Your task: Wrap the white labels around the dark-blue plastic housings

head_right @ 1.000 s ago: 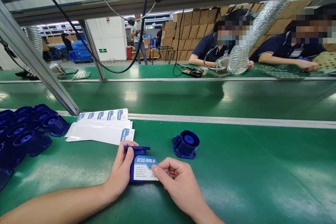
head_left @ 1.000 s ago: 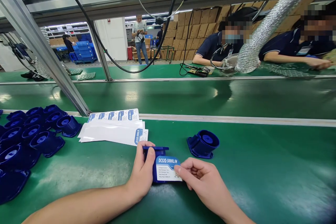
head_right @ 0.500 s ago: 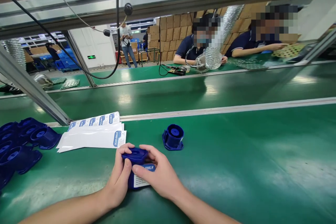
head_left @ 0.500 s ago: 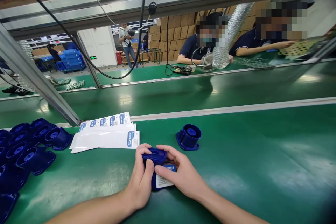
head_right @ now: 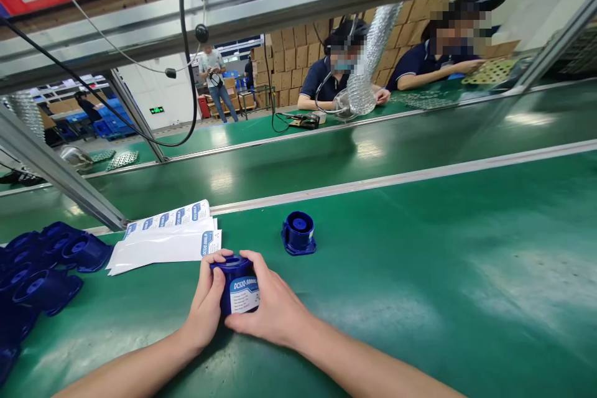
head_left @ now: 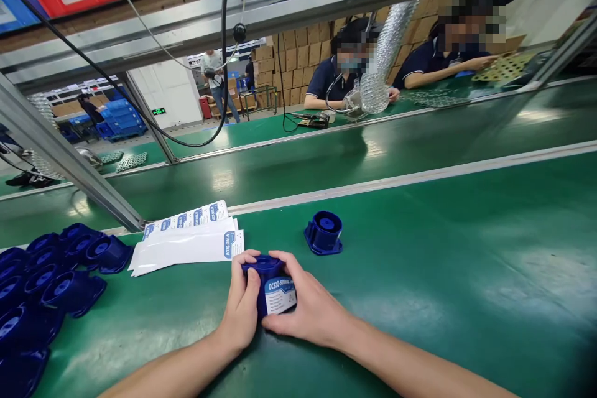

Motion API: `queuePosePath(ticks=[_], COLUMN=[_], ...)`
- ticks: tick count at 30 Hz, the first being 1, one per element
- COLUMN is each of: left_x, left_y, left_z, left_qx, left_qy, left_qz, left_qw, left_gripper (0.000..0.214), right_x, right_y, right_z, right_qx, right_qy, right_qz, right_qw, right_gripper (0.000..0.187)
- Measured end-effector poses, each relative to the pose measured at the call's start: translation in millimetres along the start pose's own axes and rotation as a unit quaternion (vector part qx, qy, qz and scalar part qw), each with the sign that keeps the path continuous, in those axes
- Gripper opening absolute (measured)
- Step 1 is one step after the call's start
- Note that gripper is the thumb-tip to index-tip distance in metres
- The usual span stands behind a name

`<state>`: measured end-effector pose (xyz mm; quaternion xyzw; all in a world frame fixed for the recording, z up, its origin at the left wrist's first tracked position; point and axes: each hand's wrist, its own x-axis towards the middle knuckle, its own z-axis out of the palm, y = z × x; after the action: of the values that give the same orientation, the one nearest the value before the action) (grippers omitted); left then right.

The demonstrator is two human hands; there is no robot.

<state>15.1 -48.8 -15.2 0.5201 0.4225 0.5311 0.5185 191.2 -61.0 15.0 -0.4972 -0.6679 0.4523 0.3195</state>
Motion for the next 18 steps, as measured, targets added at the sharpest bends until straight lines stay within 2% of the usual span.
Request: queuePosePath(ticks=[2, 4, 6, 8, 10, 12, 15, 18], left_x=[4.7, 9.4, 12.4, 13.5, 13.9, 14.8, 17.5, 19.7], left_y=[-2.1, -5.5, -8.8, -10.8, -10.9, -8.8, -2.9, 2.6], left_z=[-3.1, -7.2, -11.2, -14.0, -15.2, -16.1, -20.1, -27.3], left_qx=[-0.024, -0.050, -0.060, -0.044, -0.011, 0.030, 0.116, 0.225], left_qy=[0.028, 0.046, 0.041, 0.013, -0.031, -0.074, -0.111, -0.144], left_qz=[-0.024, -0.014, 0.025, 0.052, 0.059, 0.058, 0.078, 0.088], left_qw=[0.999, 0.998, 0.997, 0.998, 0.998, 0.995, 0.984, 0.960], left_gripper=[0.048, 0.051, 0.051, 0.049, 0.048, 0.047, 0.055, 0.070], right_x=[3.0, 8.7, 15.1, 19.7, 21.7, 22.1, 22.9, 24.0], right_y=[6.2, 13.1, 17.2, 17.4, 15.6, 14.8, 18.4, 23.6], right_z=[1.9, 3.1, 2.6, -0.7, -7.5, -17.3, -32.2, -39.6], right_qx=[0.059, 0.179, 0.275, 0.299, 0.262, 0.157, -0.006, -0.052], right_qy=[0.003, 0.017, 0.018, -0.006, -0.023, -0.003, 0.037, 0.017], right_qz=[0.005, 0.009, 0.011, 0.003, -0.025, -0.059, -0.086, -0.087], right_qw=[0.998, 0.984, 0.961, 0.954, 0.965, 0.986, 0.996, 0.995], right_gripper=[0.133, 0.147, 0.139, 0.110, 0.074, 0.058, 0.062, 0.070])
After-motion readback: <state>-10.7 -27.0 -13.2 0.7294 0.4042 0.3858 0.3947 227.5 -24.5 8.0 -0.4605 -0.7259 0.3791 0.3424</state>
